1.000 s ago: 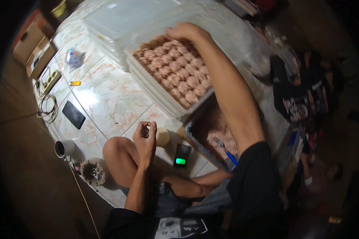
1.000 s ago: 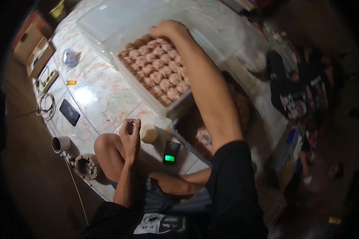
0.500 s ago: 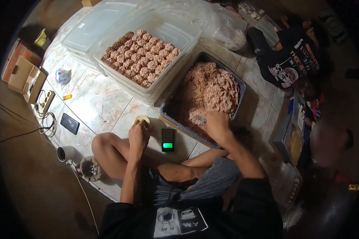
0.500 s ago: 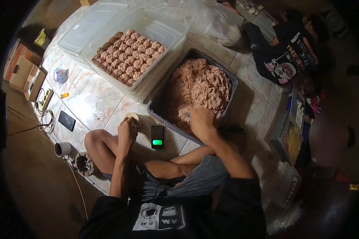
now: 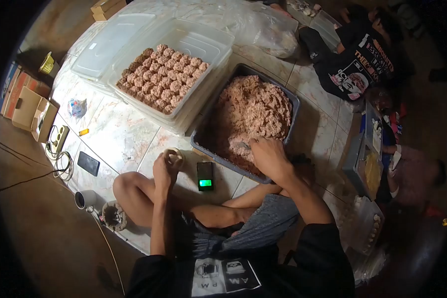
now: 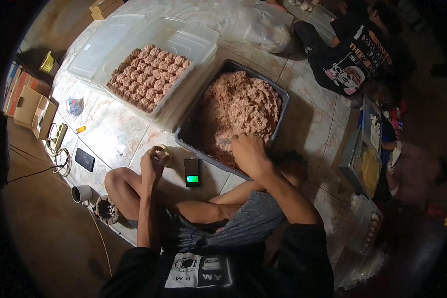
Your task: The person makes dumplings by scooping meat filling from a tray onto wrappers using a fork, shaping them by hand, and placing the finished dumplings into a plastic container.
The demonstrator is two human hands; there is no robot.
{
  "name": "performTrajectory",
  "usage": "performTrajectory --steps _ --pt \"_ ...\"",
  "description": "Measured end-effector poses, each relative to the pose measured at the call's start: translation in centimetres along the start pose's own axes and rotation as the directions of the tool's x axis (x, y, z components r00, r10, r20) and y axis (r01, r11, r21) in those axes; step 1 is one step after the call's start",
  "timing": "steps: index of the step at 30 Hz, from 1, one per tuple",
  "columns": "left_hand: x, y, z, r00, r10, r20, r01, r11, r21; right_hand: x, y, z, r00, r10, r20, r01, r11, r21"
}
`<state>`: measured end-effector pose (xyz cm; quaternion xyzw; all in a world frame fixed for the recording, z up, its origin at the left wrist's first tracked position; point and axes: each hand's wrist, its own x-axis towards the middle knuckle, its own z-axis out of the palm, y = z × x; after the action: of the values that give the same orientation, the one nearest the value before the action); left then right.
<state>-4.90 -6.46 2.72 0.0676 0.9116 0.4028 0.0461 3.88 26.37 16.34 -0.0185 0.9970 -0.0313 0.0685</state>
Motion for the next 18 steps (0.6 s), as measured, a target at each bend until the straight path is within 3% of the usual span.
performTrajectory --steps 3,9,13,17,18 --pt "-0.1 -0.3 -0.4 0.998 0.056 0.006 -0.056 0.998 -0.009 1.8 -0.3 0.2 0.995 -0.02 0.095 0.021 1.0 -0.013" --pt "0.0 -0.8 0.3 0.999 0.046 -0.01 -0.046 0.998 0.037 6.0 -2.1 -0.2 0.994 -0.075 -0.074 0.066 0.991 -0.12" --pt "0.5 -0.7 -0.2 0.999 0.048 0.002 -0.048 0.998 0.047 9.7 -4.4 1.8 0.997 -0.052 0.061 0.066 0.964 -0.257" --pt "1.2 0.6 -1.6 0.98 0.087 -0.182 -0.115 0.983 -0.146 11.0 -5.8 4.1 0.99 -0.109 0.087 0.129 0.956 -0.264" --pt "1.3 0.2 -1.3 0.982 0.009 -0.189 -0.075 0.936 -0.344 11.1 -6.2 4.3 0.988 -0.103 0.114 0.13 0.958 -0.257"
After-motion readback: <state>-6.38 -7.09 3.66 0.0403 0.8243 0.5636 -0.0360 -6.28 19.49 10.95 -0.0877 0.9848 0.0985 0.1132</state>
